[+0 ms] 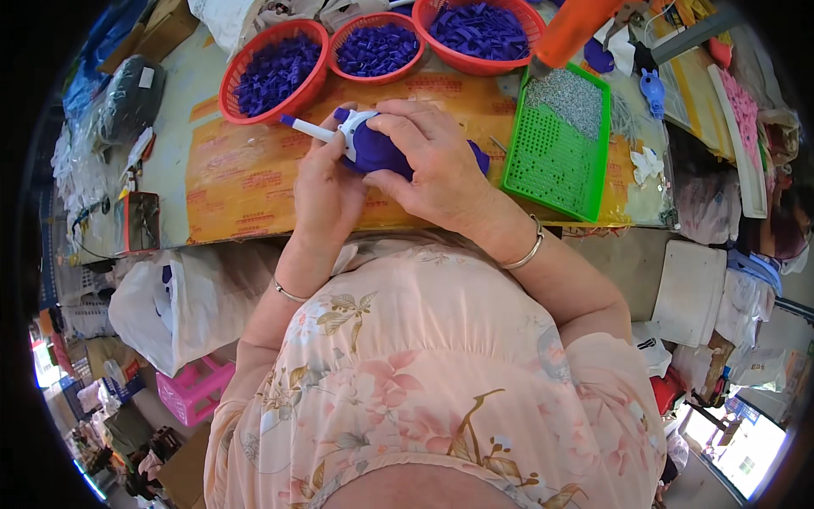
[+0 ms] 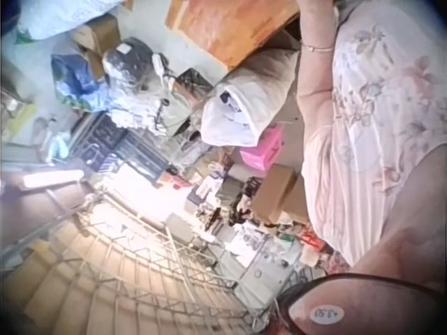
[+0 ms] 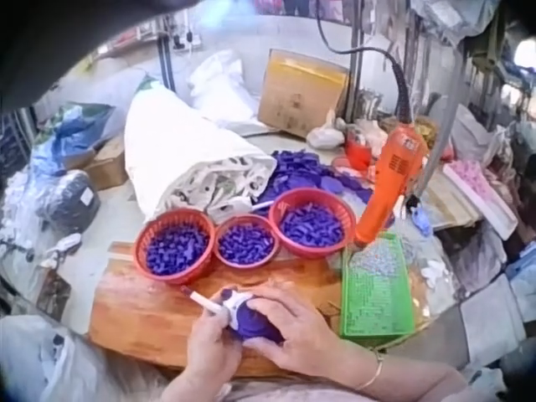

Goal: The person assembles a plastic toy housing by inserting blue plastic pegs and a circuit board into the housing, then securing the components with screws using an electric screwdriver.

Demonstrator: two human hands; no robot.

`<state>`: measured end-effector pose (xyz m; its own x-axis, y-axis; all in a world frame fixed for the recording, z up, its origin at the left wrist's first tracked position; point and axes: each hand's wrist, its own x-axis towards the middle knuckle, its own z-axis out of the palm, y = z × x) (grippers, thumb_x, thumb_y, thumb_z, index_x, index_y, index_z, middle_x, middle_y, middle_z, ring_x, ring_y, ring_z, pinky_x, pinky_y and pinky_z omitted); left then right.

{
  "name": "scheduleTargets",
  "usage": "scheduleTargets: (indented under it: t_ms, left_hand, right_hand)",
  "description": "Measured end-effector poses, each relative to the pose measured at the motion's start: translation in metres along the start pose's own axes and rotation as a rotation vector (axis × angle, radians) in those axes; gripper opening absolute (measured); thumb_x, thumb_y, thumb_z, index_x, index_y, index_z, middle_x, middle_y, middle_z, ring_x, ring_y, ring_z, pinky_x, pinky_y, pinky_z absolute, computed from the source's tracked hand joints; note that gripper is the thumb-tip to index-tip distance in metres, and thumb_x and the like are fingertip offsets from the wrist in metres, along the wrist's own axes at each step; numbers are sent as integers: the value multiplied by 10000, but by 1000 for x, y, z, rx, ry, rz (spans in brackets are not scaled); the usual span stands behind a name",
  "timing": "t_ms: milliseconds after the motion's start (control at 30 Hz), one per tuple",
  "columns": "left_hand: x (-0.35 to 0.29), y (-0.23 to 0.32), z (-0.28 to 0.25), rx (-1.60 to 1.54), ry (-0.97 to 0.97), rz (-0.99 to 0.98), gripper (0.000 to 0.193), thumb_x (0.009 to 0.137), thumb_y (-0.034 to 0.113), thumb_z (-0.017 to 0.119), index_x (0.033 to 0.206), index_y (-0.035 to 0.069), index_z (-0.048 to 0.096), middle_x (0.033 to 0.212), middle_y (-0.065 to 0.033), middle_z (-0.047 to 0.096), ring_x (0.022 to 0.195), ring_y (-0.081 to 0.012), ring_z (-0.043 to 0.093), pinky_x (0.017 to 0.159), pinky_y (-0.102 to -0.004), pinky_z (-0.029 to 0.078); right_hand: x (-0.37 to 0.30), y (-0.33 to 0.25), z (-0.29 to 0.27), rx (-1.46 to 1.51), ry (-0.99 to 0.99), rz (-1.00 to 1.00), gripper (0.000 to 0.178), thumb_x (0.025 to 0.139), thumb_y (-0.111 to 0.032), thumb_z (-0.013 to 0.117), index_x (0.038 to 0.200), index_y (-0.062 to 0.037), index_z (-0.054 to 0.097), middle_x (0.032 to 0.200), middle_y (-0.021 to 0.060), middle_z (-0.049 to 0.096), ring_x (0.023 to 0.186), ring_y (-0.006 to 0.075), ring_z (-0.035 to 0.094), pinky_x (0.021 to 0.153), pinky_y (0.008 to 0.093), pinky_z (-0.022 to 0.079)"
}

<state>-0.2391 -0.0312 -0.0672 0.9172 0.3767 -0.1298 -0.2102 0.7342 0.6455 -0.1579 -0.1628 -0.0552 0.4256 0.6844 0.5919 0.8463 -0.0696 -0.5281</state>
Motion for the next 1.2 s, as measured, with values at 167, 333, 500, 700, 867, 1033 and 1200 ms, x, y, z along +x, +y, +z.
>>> scheduleTargets:
  t_ms: [167,333,500,700,867,1033,1200]
  left_hand:
    - [-2,-3,3,64,-5,17,388,948,100,398,1324,4,385,1205,-118,516,1106,-195,519,970,-350,420]
    - [-5,-4,3,30,-36,10,394,944,90,425,1330,21,384,1198,-115,519,1097,-183,527,954,-335,436]
    - [-9,-3,1,65,-36,43,507,807,-35,601,1276,39,424,1159,-87,543,1056,-186,557,924,-320,474]
    - [-4,19,-11,-122,-192,-12,570,716,13,694,1241,40,473,1194,-110,552,1135,-239,529,1023,-419,390]
    - [-10,14,-24,2,-225,-56,650,683,37,770,1254,63,461,1194,-108,561,1119,-259,549,982,-431,443]
    - [-13,19,-31,148,-270,48,648,656,68,811,1214,59,483,1178,-97,577,1098,-244,565,924,-401,495]
    - [-12,21,-37,175,-268,42,662,619,80,832,1193,40,505,1163,-105,586,1072,-247,579,919,-406,497]
  right_hand:
    - [-7,-1,7,15,57,45,588,607,-129,794,1132,-54,540,1165,143,551,1040,352,528,895,428,423]
    - [-7,-4,13,-31,77,62,608,600,-127,793,1149,-56,542,1170,127,553,1060,340,520,924,437,399]
    - [-2,-6,11,68,100,21,588,631,-139,789,1154,-41,540,1161,125,553,1060,326,516,926,421,398]
    - [-4,-10,1,562,173,355,418,716,-48,743,1098,11,582,1017,102,581,947,228,568,809,299,460]
    - [-5,-18,-4,536,165,292,290,724,-5,717,1002,11,637,957,102,604,877,207,587,763,279,467]
    - [-7,-23,-8,417,155,163,320,702,1,729,1008,8,633,947,113,622,841,205,598,733,290,477]
    - [-10,-11,-4,490,101,198,349,683,-38,750,1011,-6,633,950,104,620,843,235,596,763,317,470]
